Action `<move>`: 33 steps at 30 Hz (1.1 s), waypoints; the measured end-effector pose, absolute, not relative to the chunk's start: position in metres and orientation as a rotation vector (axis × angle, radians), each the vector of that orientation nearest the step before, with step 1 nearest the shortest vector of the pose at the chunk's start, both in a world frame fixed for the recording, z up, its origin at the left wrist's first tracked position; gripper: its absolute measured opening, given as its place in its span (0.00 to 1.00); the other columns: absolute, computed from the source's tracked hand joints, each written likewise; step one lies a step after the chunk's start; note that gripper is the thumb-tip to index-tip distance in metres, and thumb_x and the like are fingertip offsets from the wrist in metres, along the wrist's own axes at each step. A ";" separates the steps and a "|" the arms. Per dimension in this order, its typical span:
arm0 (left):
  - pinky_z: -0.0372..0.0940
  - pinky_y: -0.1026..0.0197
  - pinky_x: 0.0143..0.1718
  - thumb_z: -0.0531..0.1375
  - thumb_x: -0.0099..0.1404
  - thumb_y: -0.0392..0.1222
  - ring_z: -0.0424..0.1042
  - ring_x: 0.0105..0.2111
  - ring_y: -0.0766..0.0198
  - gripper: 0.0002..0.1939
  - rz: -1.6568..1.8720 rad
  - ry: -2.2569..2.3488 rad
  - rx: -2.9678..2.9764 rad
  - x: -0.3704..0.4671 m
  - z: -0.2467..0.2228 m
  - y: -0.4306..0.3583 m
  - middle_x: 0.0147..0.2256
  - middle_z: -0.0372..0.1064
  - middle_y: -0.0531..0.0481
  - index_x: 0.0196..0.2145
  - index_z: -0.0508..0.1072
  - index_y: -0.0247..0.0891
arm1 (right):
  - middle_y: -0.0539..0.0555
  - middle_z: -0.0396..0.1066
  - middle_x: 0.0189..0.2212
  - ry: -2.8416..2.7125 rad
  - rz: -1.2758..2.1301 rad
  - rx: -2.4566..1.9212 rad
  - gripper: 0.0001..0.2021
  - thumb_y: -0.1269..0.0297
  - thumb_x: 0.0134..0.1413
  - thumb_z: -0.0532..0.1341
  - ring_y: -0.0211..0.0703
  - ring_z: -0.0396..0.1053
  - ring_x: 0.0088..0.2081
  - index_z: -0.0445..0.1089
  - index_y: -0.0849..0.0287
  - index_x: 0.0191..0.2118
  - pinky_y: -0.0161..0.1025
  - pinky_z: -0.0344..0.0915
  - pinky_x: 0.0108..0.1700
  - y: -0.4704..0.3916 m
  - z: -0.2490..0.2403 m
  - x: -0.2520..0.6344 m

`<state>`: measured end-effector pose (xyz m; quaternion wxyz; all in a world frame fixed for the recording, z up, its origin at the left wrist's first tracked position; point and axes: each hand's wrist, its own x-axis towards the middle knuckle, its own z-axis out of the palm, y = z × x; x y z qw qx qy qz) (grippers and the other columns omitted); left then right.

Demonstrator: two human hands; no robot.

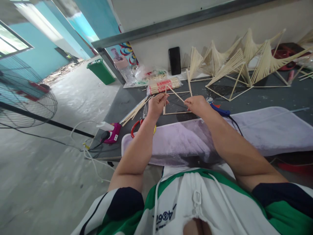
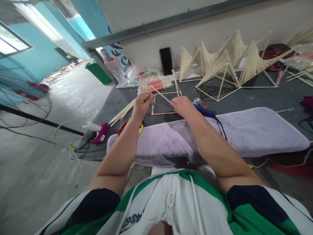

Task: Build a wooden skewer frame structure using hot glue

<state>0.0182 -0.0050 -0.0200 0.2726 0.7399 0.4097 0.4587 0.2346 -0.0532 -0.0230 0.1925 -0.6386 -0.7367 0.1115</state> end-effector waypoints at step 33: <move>0.67 0.65 0.31 0.57 0.66 0.45 0.70 0.26 0.68 0.11 1.236 1.100 2.019 0.018 -0.023 -0.001 0.25 0.74 0.53 0.36 0.78 0.40 | 0.52 0.80 0.41 -2.067 0.229 -1.971 0.16 0.55 0.57 0.58 0.48 0.74 0.43 0.80 0.48 0.46 0.38 0.64 0.39 -0.054 -0.004 0.240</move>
